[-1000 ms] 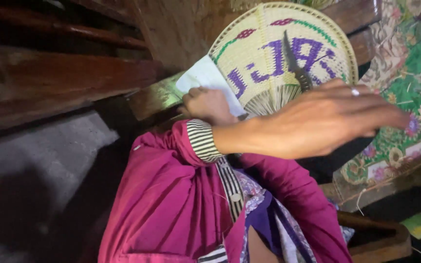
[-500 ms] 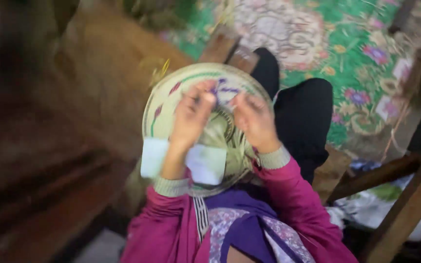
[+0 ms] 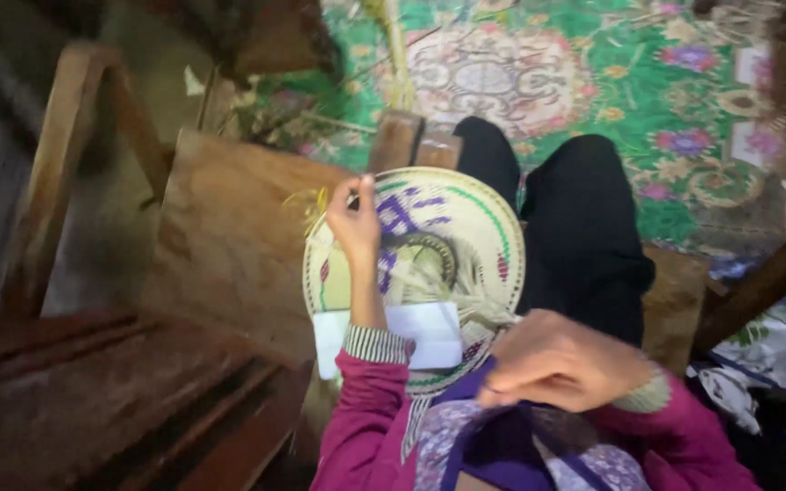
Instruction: Weaving colored threads into a traditional woven hat to create decorative patterns and text.
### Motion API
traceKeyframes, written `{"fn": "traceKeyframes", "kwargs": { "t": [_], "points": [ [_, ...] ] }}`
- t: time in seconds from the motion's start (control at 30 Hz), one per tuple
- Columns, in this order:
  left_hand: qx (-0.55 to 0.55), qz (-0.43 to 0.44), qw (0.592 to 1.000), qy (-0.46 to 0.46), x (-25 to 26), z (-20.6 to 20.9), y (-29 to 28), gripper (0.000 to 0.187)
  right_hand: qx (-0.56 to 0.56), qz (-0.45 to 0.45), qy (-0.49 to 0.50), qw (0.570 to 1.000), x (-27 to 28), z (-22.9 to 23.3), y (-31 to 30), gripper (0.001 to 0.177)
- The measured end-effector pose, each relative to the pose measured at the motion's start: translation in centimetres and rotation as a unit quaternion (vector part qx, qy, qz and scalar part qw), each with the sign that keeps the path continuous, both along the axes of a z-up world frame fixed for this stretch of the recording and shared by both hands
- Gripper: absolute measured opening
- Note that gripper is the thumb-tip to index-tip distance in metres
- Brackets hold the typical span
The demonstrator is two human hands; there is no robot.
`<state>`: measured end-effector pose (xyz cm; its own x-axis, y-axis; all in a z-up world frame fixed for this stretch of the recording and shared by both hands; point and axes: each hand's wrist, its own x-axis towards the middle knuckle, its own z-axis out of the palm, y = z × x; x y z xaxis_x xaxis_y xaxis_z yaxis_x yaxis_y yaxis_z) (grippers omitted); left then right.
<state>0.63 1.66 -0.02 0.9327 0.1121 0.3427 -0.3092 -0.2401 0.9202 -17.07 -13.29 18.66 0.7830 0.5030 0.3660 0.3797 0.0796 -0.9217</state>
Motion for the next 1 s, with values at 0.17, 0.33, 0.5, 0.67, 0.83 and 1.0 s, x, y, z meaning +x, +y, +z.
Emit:
{"fn": "traceKeyframes", "kwargs": {
  "t": [0.17, 0.33, 0.5, 0.67, 0.83, 1.0],
  "points": [
    [-0.040, -0.012, 0.999, 0.031, -0.4, 0.5, 0.2, 0.007, 0.006, -0.018, 0.062, 0.998, 1.7, -3.5, -1.9, 0.021],
    [-0.127, -0.178, 0.961, 0.172, -2.5, 3.1, -0.5, 0.005, -0.086, -0.355, 0.092, 0.926, 8.0, -9.7, -1.5, 0.017],
    [-0.087, -0.348, 0.924, 0.131, -2.1, 3.8, 0.6, 0.016, -0.018, -0.364, 0.103, 0.926, 12.1, -12.0, 2.5, 0.010],
    [-0.044, -0.417, 0.898, 0.137, -2.3, 4.7, 2.4, 0.010, 0.005, -0.457, 0.124, 0.881, 14.1, -14.8, 2.4, 0.008],
    [0.026, -0.397, 0.912, 0.106, -2.8, 6.2, 2.4, 0.001, 0.084, -0.540, 0.072, 0.834, 14.2, -13.6, 1.2, 0.011],
    [-0.022, -0.235, 0.961, 0.143, -2.7, 8.6, 2.6, 0.037, 0.064, -0.478, -0.079, 0.872, 12.4, -6.8, 3.4, 0.011]
  ]
}}
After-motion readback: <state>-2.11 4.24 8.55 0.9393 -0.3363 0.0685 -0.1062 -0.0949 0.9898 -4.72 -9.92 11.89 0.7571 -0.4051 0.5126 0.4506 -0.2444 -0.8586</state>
